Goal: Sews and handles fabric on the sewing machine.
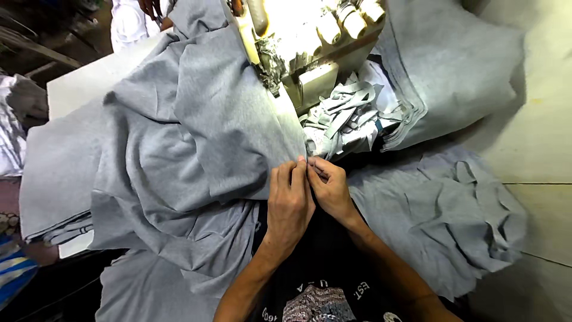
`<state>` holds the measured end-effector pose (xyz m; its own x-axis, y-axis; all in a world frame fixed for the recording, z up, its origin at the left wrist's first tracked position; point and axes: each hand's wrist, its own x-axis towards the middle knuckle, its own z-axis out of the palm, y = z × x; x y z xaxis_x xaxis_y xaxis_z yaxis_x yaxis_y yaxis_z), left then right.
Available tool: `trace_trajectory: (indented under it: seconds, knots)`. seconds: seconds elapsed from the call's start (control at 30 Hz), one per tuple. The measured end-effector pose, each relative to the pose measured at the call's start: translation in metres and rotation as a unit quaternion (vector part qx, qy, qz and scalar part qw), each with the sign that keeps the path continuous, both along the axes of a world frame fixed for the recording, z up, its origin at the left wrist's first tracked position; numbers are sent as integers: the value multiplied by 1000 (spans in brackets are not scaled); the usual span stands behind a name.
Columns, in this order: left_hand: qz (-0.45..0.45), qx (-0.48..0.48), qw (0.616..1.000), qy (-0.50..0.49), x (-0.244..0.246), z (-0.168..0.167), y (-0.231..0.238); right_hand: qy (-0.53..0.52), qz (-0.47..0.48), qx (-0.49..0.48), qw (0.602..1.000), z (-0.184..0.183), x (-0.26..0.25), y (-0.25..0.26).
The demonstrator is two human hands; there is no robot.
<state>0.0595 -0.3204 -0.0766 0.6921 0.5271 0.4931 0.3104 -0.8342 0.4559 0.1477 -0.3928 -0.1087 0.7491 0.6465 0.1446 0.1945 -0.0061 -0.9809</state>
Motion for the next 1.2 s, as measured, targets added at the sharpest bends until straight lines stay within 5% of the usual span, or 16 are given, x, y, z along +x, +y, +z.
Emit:
trace_trajectory:
  seconds: [0.23,0.4,0.57,0.67,0.83,0.97,1.1,1.2]
  knots:
    - [-17,-27,999,-13,12,-1,12,2,4,1,1000,-1,7,7]
    - [-100,-111,986,-73,-22,-9,42,-17,19,10,1000,-8,10,7]
    - [122,-14,991,51,-132,-43,138,-28,36,0,999,-12,11,-1]
    - [172,40,980,90,-189,-55,184,-47,55,-5,997,-17,8,-3]
    - [169,80,976,111,-228,-13,236,-65,50,-1,997,-13,5,-3]
    - [238,110,952,159,-204,40,286,-52,58,3,997,-11,3,-2]
    - [214,111,964,109,-152,68,249,-48,68,9,996,-6,-1,-1]
    - [-22,14,999,34,-98,44,143,-48,70,19,996,0,-4,-3]
